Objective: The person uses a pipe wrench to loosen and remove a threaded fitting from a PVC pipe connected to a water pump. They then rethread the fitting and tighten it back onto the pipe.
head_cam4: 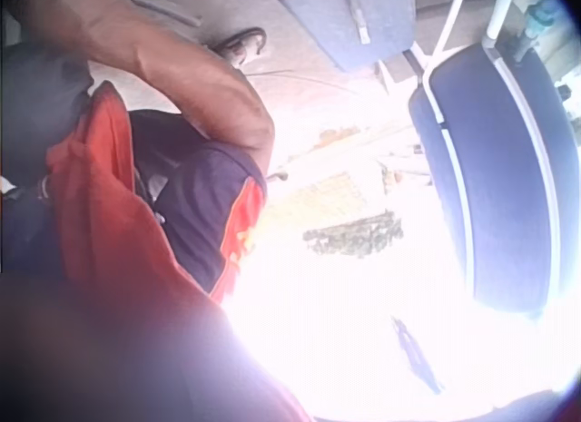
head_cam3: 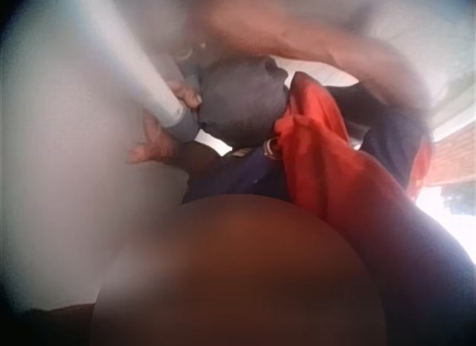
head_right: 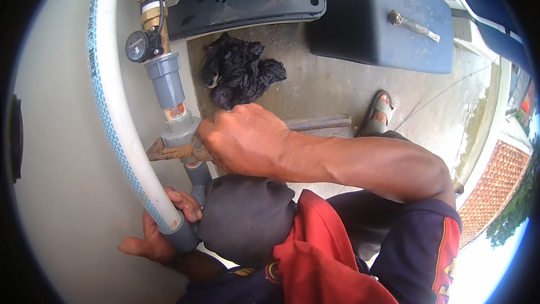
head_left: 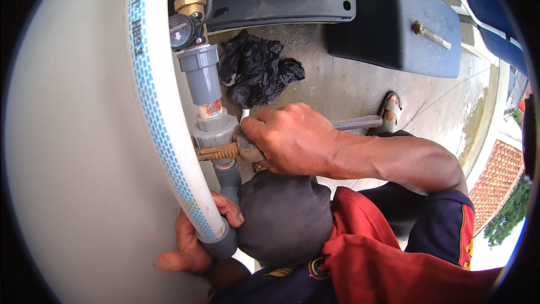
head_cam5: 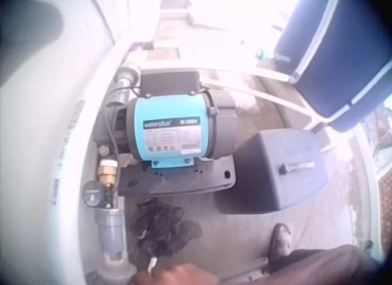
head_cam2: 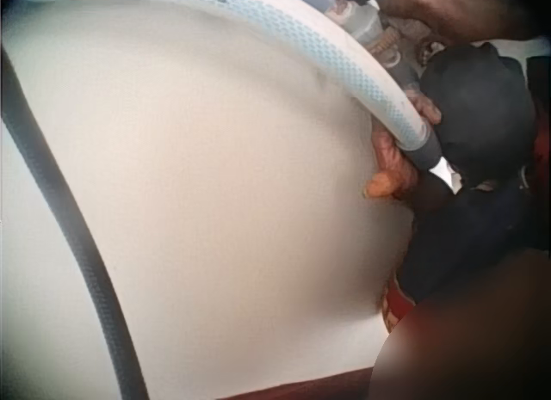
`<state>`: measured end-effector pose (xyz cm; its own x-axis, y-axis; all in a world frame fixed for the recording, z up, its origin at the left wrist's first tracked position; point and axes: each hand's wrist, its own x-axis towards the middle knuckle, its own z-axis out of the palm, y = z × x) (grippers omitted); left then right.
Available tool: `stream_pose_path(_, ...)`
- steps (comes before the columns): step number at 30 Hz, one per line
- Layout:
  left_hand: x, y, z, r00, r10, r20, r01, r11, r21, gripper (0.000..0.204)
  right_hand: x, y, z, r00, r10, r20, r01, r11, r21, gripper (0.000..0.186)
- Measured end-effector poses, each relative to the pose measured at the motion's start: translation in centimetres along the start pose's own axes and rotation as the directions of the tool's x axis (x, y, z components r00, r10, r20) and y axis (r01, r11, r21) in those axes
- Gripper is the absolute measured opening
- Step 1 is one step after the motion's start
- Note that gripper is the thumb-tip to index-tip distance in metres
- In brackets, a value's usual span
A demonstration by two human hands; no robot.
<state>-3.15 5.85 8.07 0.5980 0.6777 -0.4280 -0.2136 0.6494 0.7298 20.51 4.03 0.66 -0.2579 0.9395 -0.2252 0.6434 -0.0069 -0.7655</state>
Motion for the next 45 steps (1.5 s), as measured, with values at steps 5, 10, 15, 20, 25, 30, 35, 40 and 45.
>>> stream_pose_path(5,-0.5,2.6,3.0,0.911,-0.240,-0.335,0.339,0.899,0.276,0.054,0.0,0.5,-0.1,0.999,-0.029,0.018,0.029,0.999,0.015,0.048)
stream_pose_path(10,0.1,2.3,2.9,0.936,-0.227,-0.269,0.291,0.929,0.229,0.042,0.2,1.1,0.2,0.998,-0.062,0.021,0.061,0.998,0.027,0.055)
stream_pose_path(15,-0.6,2.0,2.7,0.912,-0.253,-0.324,0.339,0.909,0.242,0.042,0.3,2.3,0.9,0.992,-0.127,-0.014,0.127,0.991,0.038,0.061)
stream_pose_path(20,-0.1,2.6,1.9,0.923,-0.215,-0.320,0.294,0.929,0.224,0.040,1.2,4.1,2.0,0.980,-0.179,-0.087,0.188,0.977,0.100,0.043)
stream_pose_path(25,-0.4,2.4,2.2,0.919,-0.228,-0.323,0.309,0.924,0.226,0.039,1.6,5.9,3.4,0.937,-0.289,-0.195,0.328,0.921,0.209,0.051)
stream_pose_path(30,-0.3,2.4,2.1,0.919,-0.249,-0.306,0.329,0.913,0.243,0.037,3.4,9.0,5.6,0.813,-0.439,-0.382,0.562,0.763,0.319,0.051)
stream_pose_path(35,-0.1,2.5,2.3,0.925,-0.217,-0.311,0.310,0.906,0.290,0.034,5.8,10.2,9.0,0.707,-0.469,-0.530,0.664,0.699,0.267,0.050)
stream_pose_path(40,-0.3,2.2,2.2,0.943,-0.193,-0.271,0.276,0.907,0.317,0.040,4.6,9.5,7.1,0.757,-0.467,-0.457,0.612,0.752,0.245,0.046)
stream_pose_path(45,0.1,1.3,0.4,0.991,-0.102,-0.090,0.114,0.982,0.152,0.072,0.3,5.7,1.3,0.947,-0.224,-0.228,0.282,0.923,0.264,0.039)
